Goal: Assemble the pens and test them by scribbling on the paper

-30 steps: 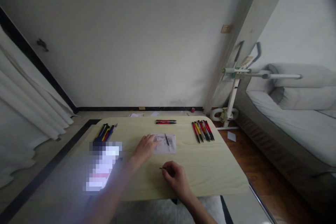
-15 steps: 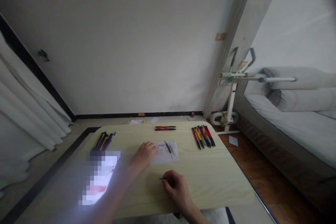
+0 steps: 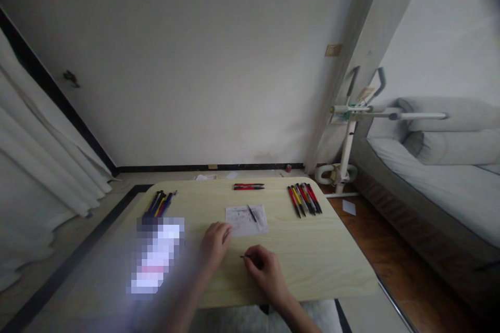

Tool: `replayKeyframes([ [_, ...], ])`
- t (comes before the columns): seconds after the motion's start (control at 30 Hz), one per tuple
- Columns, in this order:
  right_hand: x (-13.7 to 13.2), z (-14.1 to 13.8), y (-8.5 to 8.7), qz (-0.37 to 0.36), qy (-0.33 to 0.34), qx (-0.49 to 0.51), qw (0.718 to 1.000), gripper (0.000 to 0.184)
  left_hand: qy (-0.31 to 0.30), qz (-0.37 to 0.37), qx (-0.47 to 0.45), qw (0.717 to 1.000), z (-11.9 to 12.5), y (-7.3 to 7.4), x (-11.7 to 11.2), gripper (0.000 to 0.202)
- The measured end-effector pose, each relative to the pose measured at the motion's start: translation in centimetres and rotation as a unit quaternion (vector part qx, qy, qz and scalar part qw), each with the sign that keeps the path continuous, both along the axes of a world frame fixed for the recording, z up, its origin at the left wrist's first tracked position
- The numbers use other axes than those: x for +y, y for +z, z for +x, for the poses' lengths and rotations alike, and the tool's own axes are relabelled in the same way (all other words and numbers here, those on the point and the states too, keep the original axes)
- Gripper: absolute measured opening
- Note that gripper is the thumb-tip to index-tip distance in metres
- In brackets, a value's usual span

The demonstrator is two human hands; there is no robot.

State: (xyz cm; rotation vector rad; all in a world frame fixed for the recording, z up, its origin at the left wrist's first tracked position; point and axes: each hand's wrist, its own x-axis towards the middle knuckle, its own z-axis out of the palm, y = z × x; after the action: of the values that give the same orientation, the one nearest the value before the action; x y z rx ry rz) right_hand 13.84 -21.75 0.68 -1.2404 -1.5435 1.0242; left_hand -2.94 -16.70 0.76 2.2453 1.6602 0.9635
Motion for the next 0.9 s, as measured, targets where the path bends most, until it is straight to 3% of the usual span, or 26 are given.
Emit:
replayKeyframes([
  [0.3, -0.1, 0.0, -0.3, 0.006, -0.009, -0.007, 1.000, 0.011, -0.011, -0.021, 0.088, 0.996, 0.4, 0.9, 2.4, 0.023],
  [0.57, -0.2, 0.1, 0.0, 0.006, -0.003, -0.011, 1.000, 0.011, -0.033, -0.028, 0.110, 0.993, 1.0, 1.1, 2.0, 0.025],
  [0.9, -0.2, 0.1, -0.3, 0.016, -0.007, -0.005, 1.000, 0.014, 0.047, 0.027, 0.102, 0.993, 0.6, 0.2, 1.0, 0.026],
])
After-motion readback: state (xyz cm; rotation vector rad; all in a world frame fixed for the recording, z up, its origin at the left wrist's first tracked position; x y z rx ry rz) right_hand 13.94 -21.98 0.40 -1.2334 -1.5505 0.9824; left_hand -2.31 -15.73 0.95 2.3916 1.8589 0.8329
